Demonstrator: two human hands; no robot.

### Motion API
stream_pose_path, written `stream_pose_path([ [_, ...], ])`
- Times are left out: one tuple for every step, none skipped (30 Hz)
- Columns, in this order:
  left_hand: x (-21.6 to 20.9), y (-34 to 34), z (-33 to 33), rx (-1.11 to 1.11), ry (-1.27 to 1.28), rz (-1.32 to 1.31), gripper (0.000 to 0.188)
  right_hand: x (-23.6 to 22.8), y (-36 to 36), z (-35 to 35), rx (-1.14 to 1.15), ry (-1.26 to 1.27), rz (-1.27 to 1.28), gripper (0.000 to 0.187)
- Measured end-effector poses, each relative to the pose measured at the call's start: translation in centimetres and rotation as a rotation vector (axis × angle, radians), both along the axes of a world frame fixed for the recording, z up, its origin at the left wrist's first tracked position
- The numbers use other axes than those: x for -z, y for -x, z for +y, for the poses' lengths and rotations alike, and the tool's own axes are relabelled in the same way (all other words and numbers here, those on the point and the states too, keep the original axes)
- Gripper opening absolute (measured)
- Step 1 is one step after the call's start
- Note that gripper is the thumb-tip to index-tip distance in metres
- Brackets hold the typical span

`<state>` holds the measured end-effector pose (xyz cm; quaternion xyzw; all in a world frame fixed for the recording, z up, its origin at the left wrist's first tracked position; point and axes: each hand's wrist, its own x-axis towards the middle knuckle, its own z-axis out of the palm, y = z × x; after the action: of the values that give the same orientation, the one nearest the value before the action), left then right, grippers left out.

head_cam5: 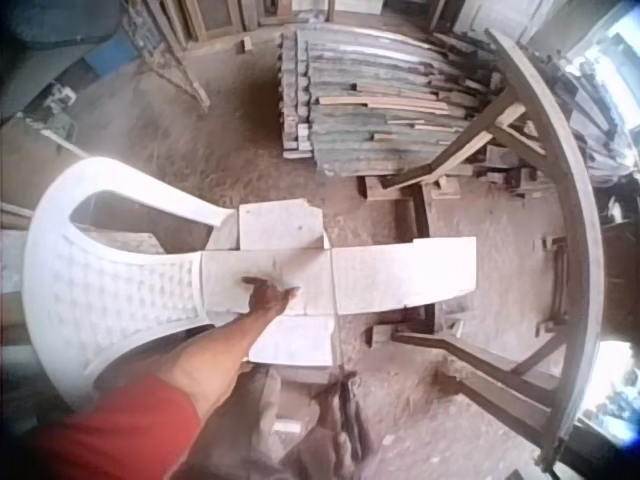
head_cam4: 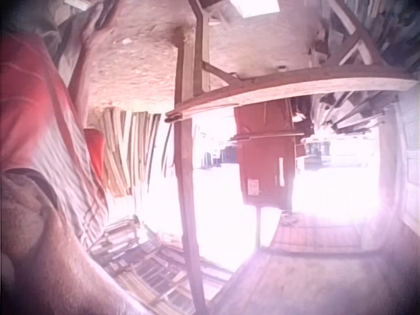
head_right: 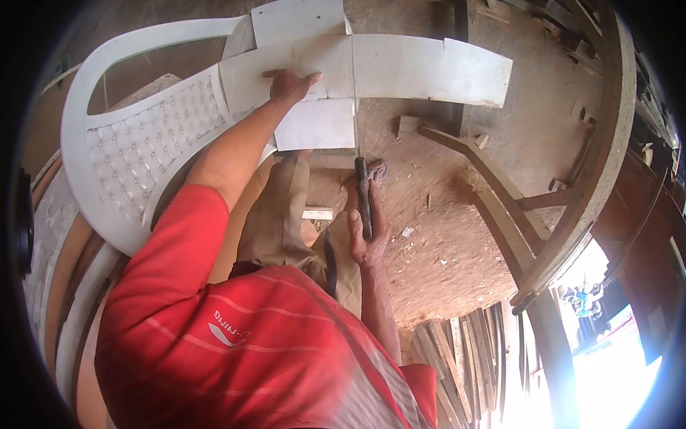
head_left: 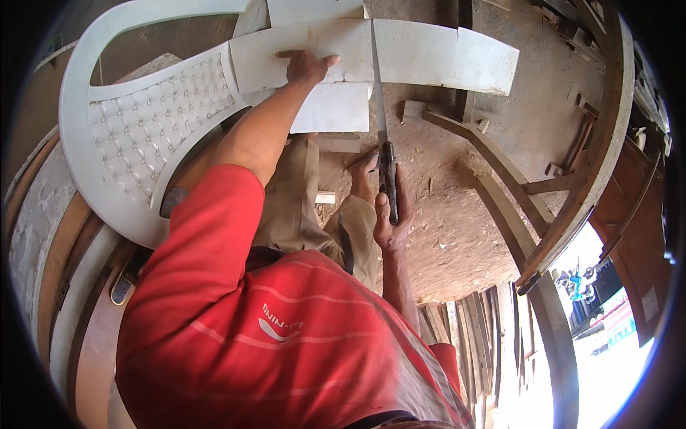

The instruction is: The person uses a thin saw blade to cut through a white curved plastic component while holding it steady by hand against a wooden support.

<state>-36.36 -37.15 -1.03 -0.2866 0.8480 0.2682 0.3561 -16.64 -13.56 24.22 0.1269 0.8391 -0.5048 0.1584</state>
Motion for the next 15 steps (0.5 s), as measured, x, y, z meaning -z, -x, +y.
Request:
stream_pose_path([
  [-0.1,0.0,0.3,-0.017,-0.022,-0.001,0.134,0.3,-0.8,0.1,0.064,0.049,-0.041,0.062],
  [-0.3,0.1,0.2,-0.015,0.003,0.043,0.133,0.8,-1.4,0.2,0.125,0.121,-0.073,0.062],
  [-0.5,-0.1,0.4,-0.007,0.022,0.081,0.131,1.6,-1.8,0.4,0.155,0.146,-0.078,0.061],
  [-0.3,-0.4,0.9,0.021,0.059,0.153,0.129,2.2,-1.9,0.7,0.162,0.143,-0.065,0.06],
  [-0.1,-0.8,0.9,0.052,0.096,0.224,0.127,3.1,-2.0,0.7,0.148,0.131,-0.04,0.059],
  [0.8,-0.8,0.6,0.049,0.149,0.187,0.12,3.6,-2.0,0.8,0.121,0.108,-0.023,0.058],
  [0.1,-0.5,0.9,0.041,0.089,0.122,0.12,4.3,-2.3,1.3,0.079,0.047,0.033,0.057],
  [-0.8,0.1,0.6,0.033,0.029,0.056,0.119,4.7,-3.1,1.3,0.128,0.059,-0.013,0.056],
  [-1.4,0.8,-0.1,0.021,-0.02,0.001,0.119,5.4,-3.0,1.1,0.143,0.076,0.0,0.056],
  [-0.2,0.4,-0.4,-0.001,-0.021,0.032,0.119,5.8,-3.3,1.3,0.157,0.089,0.002,0.055],
  [0.2,0.2,-0.1,-0.002,0.007,0.052,0.118,5.8,-4.0,1.7,0.174,0.096,-0.003,0.055],
  [0.2,-0.3,0.1,-0.002,0.038,0.068,0.118,6.0,-4.1,1.9,0.171,0.092,0.006,0.055],
  [0.2,-0.7,0.3,-0.002,0.069,0.085,0.117,6.2,-4.0,2.0,0.167,0.089,0.016,0.055],
  [0.2,-0.6,0.4,0.002,0.093,0.09,0.118,6.3,-3.5,2.1,0.146,0.112,0.0,0.057],
  [0.0,-0.4,0.6,0.006,0.116,0.092,0.12,6.5,-3.9,2.2,0.147,0.122,-0.05,0.058],
])
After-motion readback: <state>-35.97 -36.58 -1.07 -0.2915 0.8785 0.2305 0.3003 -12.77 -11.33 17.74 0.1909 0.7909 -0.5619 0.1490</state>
